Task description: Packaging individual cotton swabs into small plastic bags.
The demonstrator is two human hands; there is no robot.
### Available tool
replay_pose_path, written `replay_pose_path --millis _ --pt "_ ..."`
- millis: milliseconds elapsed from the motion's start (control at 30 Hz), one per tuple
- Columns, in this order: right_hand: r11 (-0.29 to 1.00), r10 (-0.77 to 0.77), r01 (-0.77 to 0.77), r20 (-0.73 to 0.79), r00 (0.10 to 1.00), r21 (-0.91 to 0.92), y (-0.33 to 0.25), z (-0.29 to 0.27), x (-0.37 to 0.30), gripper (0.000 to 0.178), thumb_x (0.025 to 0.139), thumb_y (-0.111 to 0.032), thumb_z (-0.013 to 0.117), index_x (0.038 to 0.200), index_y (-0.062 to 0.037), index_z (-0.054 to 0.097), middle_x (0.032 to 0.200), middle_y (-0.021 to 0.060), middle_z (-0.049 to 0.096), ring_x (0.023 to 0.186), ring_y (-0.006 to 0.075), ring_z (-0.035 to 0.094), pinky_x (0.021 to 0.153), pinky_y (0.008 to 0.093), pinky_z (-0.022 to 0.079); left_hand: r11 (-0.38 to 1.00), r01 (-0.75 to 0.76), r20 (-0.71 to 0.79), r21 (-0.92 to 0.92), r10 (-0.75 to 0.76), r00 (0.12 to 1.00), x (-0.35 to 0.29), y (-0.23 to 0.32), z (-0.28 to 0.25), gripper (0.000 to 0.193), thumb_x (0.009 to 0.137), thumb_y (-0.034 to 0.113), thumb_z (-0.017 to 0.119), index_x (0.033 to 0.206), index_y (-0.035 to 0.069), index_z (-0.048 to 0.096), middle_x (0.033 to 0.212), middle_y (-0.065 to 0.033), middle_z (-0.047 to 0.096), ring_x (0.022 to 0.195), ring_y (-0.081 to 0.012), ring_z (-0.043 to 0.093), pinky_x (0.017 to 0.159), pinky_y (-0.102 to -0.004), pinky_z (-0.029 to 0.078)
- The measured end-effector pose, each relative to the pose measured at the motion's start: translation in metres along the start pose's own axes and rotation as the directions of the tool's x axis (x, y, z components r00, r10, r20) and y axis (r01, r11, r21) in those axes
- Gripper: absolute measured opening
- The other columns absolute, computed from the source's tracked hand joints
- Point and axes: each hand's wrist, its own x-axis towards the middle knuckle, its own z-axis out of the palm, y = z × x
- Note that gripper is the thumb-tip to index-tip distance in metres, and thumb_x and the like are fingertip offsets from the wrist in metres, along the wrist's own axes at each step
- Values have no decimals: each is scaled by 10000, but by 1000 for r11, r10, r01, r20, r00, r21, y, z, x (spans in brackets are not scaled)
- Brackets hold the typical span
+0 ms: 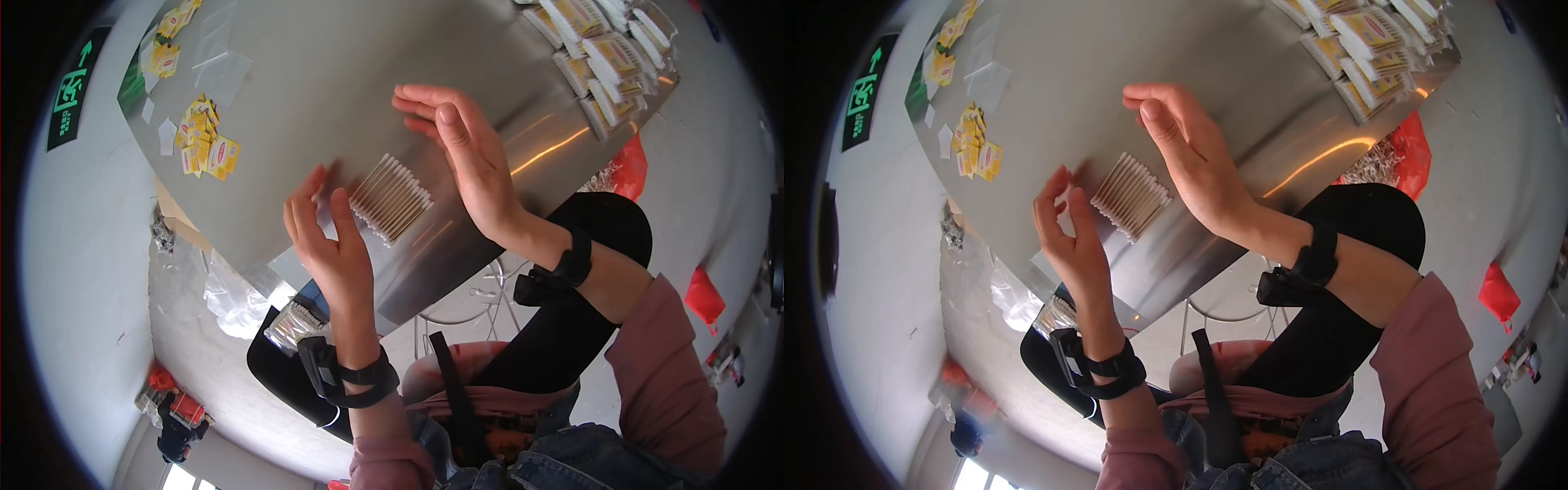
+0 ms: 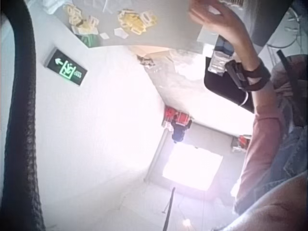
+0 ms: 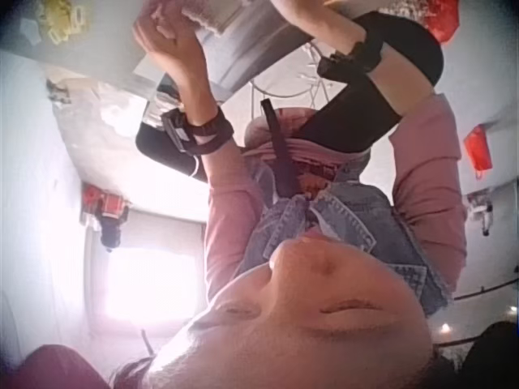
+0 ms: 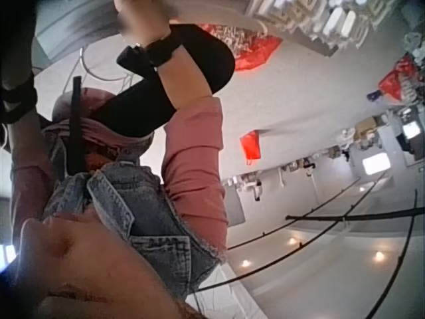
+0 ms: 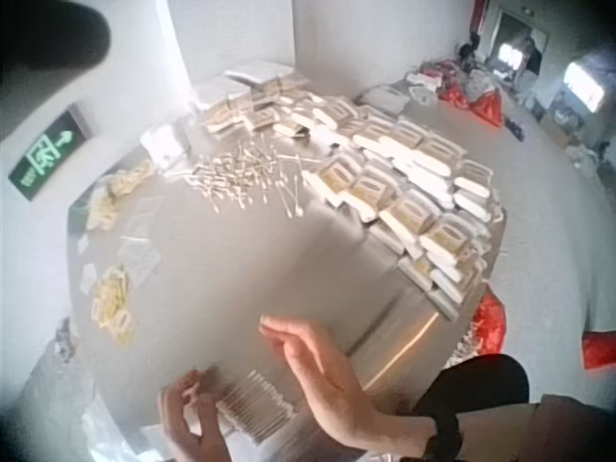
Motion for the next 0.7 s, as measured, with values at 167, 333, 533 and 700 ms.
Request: replay_pose_path --millis 167,333,533,700 --pt "998 53 -54 27 998 44 2 6 -11 571 1072 -451 327 1332 36 474 1398 183 504 1338 255 472 1130 389 361 914 -404 -17 -37 404 915 -22 8 20 562 991 179 483 1481 -47 327 1473 -213 459 1406 -372 390 1160 -538 233" --pt "987 61 -62 12 998 149 -2 5 -14 349 1047 -261 462 1263 7 523 1298 138 555 1241 211 526 1037 345 420 892 -410 7 189 416 909 -45 9 33 743 983 403 486 1513 -62 251 1566 -257 288 1485 -406 215 1187 -564 131" --pt "934 -104 184 258 960 -307 0 -34 1 134 839 70 596 812 -53 642 886 52 633 897 188 607 745 315 480 816 -284 80 503 283 956 -53 13 44 1076 866 719 483 1506 -106 221 1586 -289 207 1498 -418 154 1190 -552 142" --pt "755 -219 461 483 848 -467 5 -46 -6 179 764 77 624 669 -74 645 809 5 602 823 218 586 712 328 462 799 -289 73 528 296 952 -53 12 46 1098 850 748 466 1496 -112 245 1576 -289 234 1494 -414 175 1191 -539 161"
